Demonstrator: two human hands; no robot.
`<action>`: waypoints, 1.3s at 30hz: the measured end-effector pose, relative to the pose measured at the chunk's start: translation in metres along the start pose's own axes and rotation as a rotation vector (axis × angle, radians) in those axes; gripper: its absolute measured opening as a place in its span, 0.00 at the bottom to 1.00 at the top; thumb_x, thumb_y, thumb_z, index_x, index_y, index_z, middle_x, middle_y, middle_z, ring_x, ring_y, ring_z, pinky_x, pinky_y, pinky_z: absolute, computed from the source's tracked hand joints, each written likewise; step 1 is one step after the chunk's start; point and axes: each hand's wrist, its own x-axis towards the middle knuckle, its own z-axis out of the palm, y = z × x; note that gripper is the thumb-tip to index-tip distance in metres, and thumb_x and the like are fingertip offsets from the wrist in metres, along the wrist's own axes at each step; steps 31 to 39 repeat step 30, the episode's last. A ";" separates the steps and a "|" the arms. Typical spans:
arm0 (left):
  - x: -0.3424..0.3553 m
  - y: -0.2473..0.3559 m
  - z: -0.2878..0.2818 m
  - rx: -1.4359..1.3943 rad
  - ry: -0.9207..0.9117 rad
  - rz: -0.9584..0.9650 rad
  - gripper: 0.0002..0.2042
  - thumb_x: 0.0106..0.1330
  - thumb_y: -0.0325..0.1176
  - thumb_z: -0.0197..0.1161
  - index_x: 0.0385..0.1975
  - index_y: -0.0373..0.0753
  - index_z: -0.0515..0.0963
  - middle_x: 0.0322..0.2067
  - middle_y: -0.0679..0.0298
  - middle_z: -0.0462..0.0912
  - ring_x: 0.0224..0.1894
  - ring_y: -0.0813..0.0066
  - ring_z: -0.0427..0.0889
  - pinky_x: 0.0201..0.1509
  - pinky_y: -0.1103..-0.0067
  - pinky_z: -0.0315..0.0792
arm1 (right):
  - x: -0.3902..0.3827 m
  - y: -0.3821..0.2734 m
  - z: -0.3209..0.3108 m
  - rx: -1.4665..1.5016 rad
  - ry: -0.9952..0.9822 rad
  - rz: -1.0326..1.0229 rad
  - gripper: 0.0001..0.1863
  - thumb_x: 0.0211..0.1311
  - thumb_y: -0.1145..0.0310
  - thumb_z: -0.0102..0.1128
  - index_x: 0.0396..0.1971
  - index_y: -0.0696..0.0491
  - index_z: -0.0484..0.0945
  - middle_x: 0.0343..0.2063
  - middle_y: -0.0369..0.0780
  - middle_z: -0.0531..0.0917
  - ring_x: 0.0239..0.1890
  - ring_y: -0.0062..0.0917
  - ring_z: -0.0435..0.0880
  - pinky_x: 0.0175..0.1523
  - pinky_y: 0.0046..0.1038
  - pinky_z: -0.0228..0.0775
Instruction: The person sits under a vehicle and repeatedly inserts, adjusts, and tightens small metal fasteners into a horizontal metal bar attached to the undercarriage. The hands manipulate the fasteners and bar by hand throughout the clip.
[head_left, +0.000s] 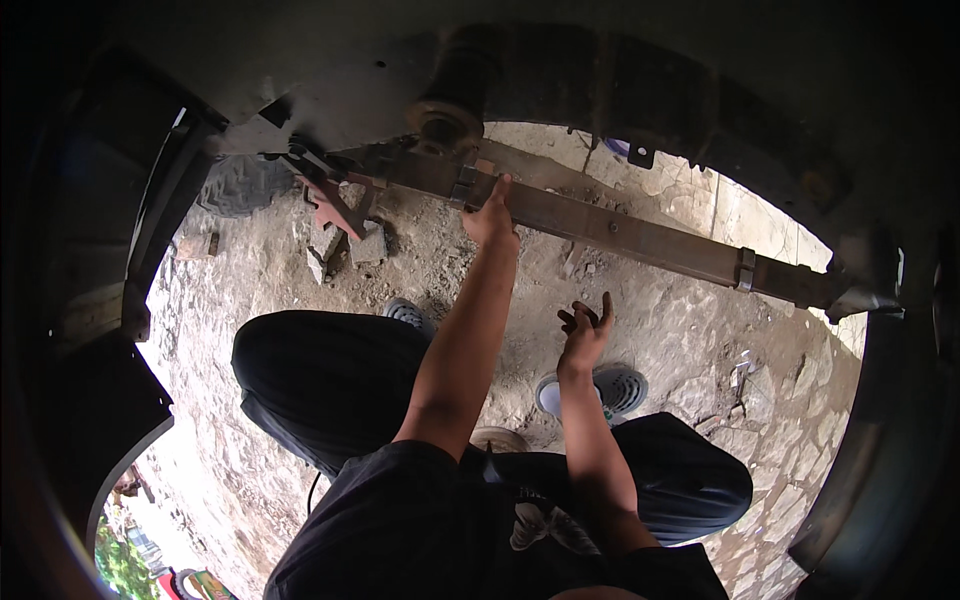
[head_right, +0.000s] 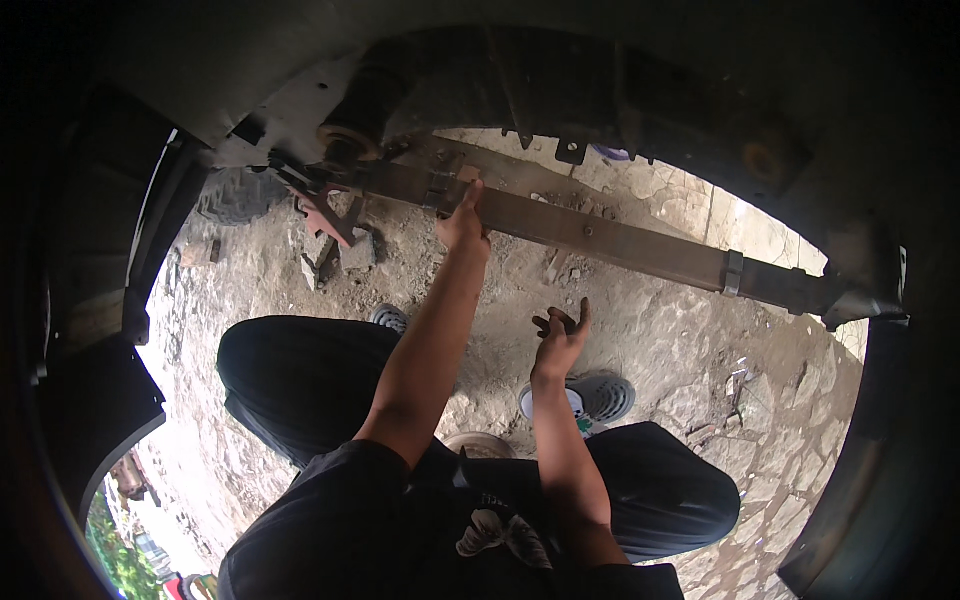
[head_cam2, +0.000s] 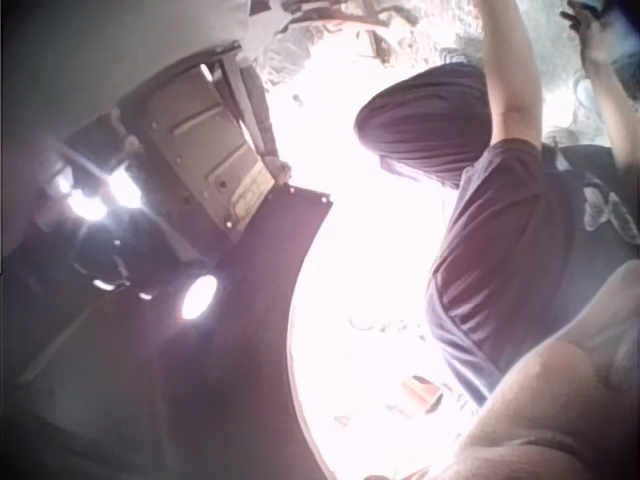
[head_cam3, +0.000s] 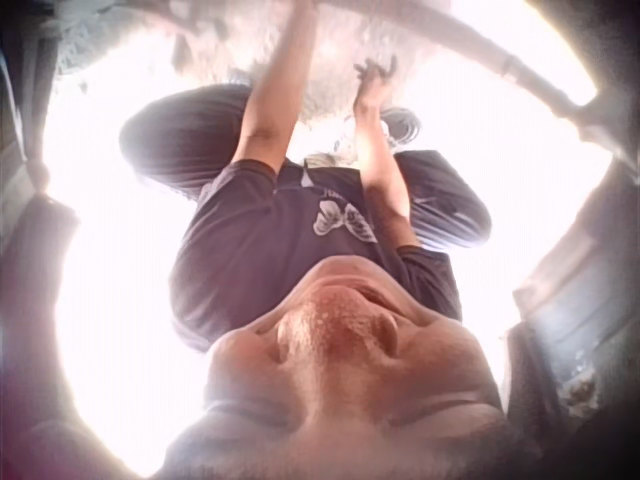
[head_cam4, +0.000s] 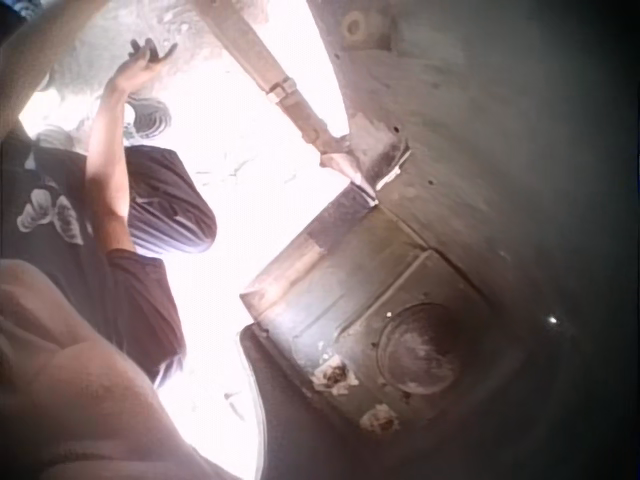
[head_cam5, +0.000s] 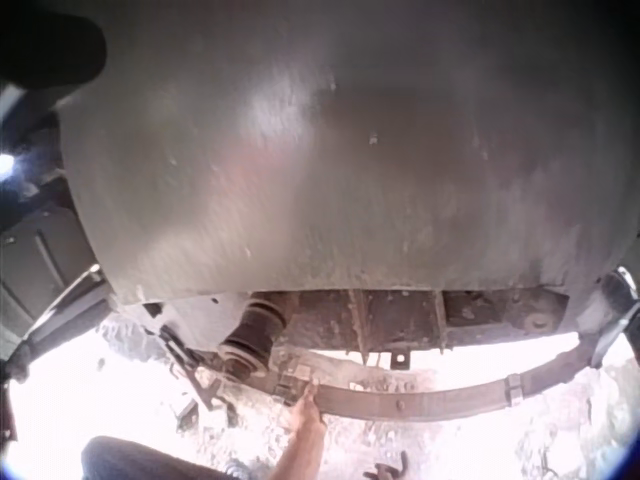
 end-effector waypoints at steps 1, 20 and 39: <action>-0.001 0.001 0.000 0.001 -0.010 0.026 0.29 0.55 0.22 0.77 0.57 0.38 0.72 0.47 0.64 0.83 0.48 0.68 0.83 0.42 0.71 0.79 | 0.000 -0.002 0.000 -0.003 0.008 -0.006 0.36 0.65 0.79 0.49 0.74 0.46 0.55 0.45 0.42 0.82 0.36 0.31 0.87 0.40 0.29 0.70; -0.011 0.001 0.001 0.202 -0.031 -0.052 0.26 0.57 0.28 0.77 0.55 0.37 0.74 0.48 0.62 0.82 0.49 0.68 0.84 0.42 0.70 0.83 | 0.015 0.014 0.015 0.000 -0.004 0.023 0.35 0.65 0.77 0.49 0.73 0.49 0.56 0.44 0.42 0.83 0.33 0.30 0.87 0.37 0.28 0.70; -0.045 -0.006 -0.090 0.180 -0.226 -0.285 0.35 0.63 0.27 0.70 0.69 0.37 0.61 0.62 0.57 0.73 0.52 0.62 0.82 0.49 0.64 0.82 | 0.008 0.028 0.020 0.013 -0.078 -0.025 0.35 0.66 0.78 0.50 0.73 0.48 0.55 0.45 0.44 0.82 0.35 0.31 0.87 0.38 0.27 0.74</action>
